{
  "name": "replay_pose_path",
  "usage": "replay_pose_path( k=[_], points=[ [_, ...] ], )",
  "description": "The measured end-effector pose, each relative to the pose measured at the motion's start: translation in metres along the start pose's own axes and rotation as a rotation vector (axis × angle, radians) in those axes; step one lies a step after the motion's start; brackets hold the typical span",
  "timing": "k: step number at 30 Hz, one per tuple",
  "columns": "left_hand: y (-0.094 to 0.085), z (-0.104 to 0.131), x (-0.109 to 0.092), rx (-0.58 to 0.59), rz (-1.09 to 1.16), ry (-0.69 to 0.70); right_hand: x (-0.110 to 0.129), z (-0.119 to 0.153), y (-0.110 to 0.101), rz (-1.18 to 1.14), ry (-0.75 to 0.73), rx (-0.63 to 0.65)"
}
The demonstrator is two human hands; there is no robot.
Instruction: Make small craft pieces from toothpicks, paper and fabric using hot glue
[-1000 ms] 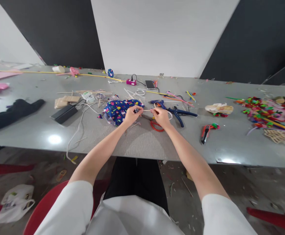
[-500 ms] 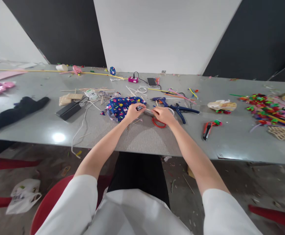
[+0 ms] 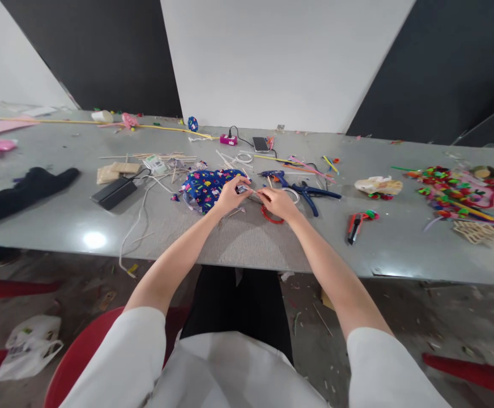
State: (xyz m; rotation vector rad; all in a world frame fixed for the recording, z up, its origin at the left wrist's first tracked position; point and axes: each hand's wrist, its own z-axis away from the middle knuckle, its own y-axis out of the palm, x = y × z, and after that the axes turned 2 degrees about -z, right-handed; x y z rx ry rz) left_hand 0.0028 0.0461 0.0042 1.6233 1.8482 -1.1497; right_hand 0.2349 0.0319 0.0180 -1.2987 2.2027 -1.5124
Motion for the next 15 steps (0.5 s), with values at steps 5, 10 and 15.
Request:
replay_pose_path(
  k=[5, 10, 15],
  points=[
    [0.007, -0.003, 0.010, -0.110, 0.123, -0.037, 0.004, -0.002, 0.007, -0.027, 0.100, -0.059],
    [0.003, -0.008, 0.014, -0.339, 0.162, -0.056, 0.014, -0.003, 0.010, -0.143, 0.180, -0.130],
    [-0.002, -0.010, 0.010, -0.277, 0.094, -0.064, 0.017, -0.004, 0.009, -0.168, 0.186, -0.126]
  ],
)
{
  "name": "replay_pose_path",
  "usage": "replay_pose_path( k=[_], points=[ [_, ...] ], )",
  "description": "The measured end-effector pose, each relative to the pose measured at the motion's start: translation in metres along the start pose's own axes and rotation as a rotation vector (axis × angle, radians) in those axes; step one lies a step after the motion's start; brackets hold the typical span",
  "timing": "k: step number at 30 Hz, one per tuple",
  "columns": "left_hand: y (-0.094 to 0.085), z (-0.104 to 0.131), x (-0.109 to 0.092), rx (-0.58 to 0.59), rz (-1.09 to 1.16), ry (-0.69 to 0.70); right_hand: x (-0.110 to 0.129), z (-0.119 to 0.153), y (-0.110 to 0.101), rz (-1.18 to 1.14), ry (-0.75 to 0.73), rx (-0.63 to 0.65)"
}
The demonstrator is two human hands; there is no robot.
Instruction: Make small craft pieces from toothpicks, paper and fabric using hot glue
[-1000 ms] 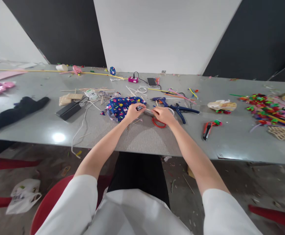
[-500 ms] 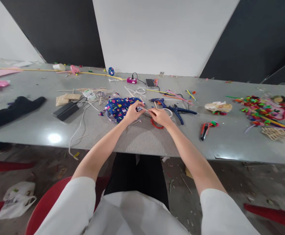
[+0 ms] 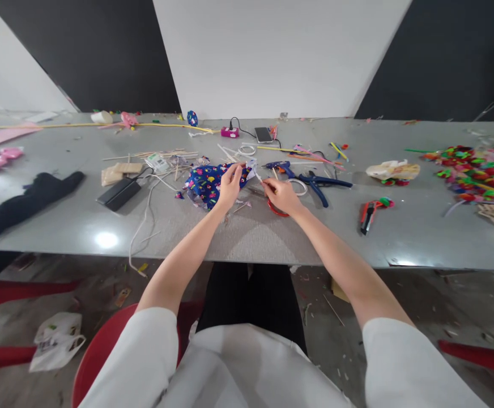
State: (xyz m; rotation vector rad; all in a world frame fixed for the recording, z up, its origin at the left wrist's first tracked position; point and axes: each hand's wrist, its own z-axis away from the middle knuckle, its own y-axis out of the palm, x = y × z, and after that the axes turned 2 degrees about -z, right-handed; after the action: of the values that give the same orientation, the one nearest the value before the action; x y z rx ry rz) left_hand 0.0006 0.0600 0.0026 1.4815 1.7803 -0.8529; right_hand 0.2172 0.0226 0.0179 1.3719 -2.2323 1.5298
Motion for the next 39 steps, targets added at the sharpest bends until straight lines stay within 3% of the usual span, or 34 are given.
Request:
replay_pose_path(
  k=[4, 14, 21, 27, 35, 39],
  points=[
    [0.004, 0.001, 0.001, 0.027, -0.029, 0.048, 0.000, 0.000, 0.001, 0.026, -0.005, 0.004],
    [0.006, 0.003, 0.011, 0.075, -0.082, 0.000, 0.001, 0.001, -0.001, 0.081, -0.022, 0.036],
    [0.004, 0.005, 0.020, 0.083, -0.263, 0.193, -0.003, 0.001, -0.001, 0.150, -0.047, 0.066],
    [0.000, 0.005, 0.011, 0.197, -0.281, 0.293, 0.000, 0.001, -0.004, 0.163, -0.042, 0.118],
    [0.002, 0.011, 0.008, 0.321, -0.224, 0.212, 0.004, 0.001, -0.002, 0.193, -0.038, 0.120],
    [0.000, 0.014, -0.012, 0.477, -0.297, 0.355, 0.004, 0.002, -0.001, 0.198, -0.033, 0.120]
  ],
)
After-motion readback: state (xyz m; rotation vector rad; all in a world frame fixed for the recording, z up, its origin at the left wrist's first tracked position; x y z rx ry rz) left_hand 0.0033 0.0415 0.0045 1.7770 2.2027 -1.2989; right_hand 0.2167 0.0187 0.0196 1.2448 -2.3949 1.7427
